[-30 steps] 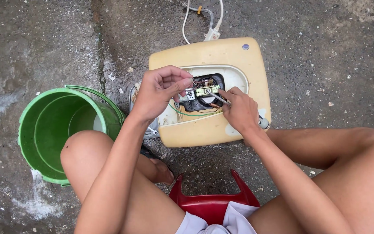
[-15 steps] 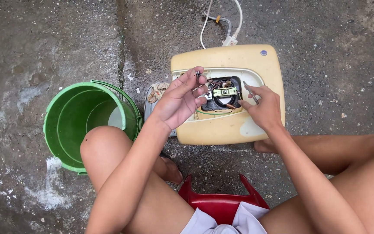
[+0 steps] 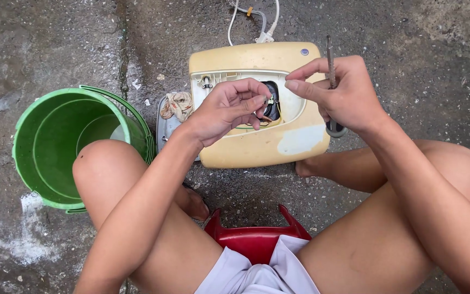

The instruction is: The person sits on a red stool and uses a screwdriver to work on the internal wiring and components of a beige appliance. They manipulate wires and tighten screws within the device's open casing.

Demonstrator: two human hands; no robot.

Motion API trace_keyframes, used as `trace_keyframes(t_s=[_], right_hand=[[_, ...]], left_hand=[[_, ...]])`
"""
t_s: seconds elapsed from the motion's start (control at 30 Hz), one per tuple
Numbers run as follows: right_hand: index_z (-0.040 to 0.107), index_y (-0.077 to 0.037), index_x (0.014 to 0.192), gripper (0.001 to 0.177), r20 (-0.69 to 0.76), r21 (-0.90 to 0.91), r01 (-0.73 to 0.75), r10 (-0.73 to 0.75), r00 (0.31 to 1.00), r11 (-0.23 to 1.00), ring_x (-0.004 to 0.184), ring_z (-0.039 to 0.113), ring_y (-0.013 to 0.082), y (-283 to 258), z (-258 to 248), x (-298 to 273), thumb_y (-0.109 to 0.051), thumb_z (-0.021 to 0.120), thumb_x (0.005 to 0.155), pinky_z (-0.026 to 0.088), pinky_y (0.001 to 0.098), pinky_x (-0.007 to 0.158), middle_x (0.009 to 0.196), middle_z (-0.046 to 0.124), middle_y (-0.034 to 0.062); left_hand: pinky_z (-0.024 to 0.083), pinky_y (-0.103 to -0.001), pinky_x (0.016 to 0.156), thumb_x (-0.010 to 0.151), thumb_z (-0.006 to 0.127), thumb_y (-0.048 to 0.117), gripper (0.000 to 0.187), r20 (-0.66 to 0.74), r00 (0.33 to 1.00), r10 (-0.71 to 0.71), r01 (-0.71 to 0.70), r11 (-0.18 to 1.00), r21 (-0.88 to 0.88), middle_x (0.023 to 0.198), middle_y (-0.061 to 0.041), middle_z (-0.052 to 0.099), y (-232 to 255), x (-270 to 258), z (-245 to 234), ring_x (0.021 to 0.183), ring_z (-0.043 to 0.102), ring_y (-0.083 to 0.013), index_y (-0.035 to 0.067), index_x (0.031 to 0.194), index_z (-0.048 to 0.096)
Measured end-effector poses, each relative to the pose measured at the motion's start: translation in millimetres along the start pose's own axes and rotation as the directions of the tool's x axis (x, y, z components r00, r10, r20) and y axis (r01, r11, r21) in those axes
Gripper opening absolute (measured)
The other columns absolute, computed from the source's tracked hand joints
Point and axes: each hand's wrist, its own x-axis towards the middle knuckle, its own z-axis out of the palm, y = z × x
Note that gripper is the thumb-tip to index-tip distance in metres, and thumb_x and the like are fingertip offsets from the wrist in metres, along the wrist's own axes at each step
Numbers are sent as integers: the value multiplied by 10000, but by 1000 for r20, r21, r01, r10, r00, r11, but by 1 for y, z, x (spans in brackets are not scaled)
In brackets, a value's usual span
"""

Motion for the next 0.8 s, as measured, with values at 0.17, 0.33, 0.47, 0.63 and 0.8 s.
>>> trace_keyframes(t_s=[0.17,0.33,0.47,0.63,0.8], right_hand=[[768,-92,986,113,6,-28,-114,114,993,993,368,384,77,-12,11,13,-192,793,940,284,225,361,451,448,-1],[702,67,1056,248,103,191,-78,59,993,979,338,487,61,12,23,21,3,798,836,355,206,286,829,676,117],[716,79,988,190,111,166,-173,156,982,971,302,435,65,9,21,19,-33,804,862,338,225,265,732,641,88],[736,45,888,107,171,99,-247,229,958,964,310,420,82,19,19,20,-44,792,873,349,251,275,693,641,100],[736,43,862,72,226,5,-284,275,934,959,280,402,91,32,23,22,-6,785,838,330,244,262,662,668,131]], left_hand=[[595,-294,785,1001,677,185,180,66,998,9,-10,1000,25,916,-41,569,4,4,-5,867,594,-117,62,1123,631],[660,-280,727,980,705,114,189,-60,998,35,-28,993,115,847,-40,640,-11,11,-13,760,633,-83,-7,1117,657],[653,-294,750,967,727,86,310,-37,998,48,-41,983,178,880,-65,652,-11,17,-15,766,645,-92,29,1211,545],[499,-242,701,938,747,71,396,26,999,29,-38,838,544,847,-52,666,9,9,3,760,588,-106,97,1197,448],[476,-285,673,884,809,97,483,81,997,2,-58,707,705,777,-63,689,9,7,9,720,562,-154,108,1199,444]])
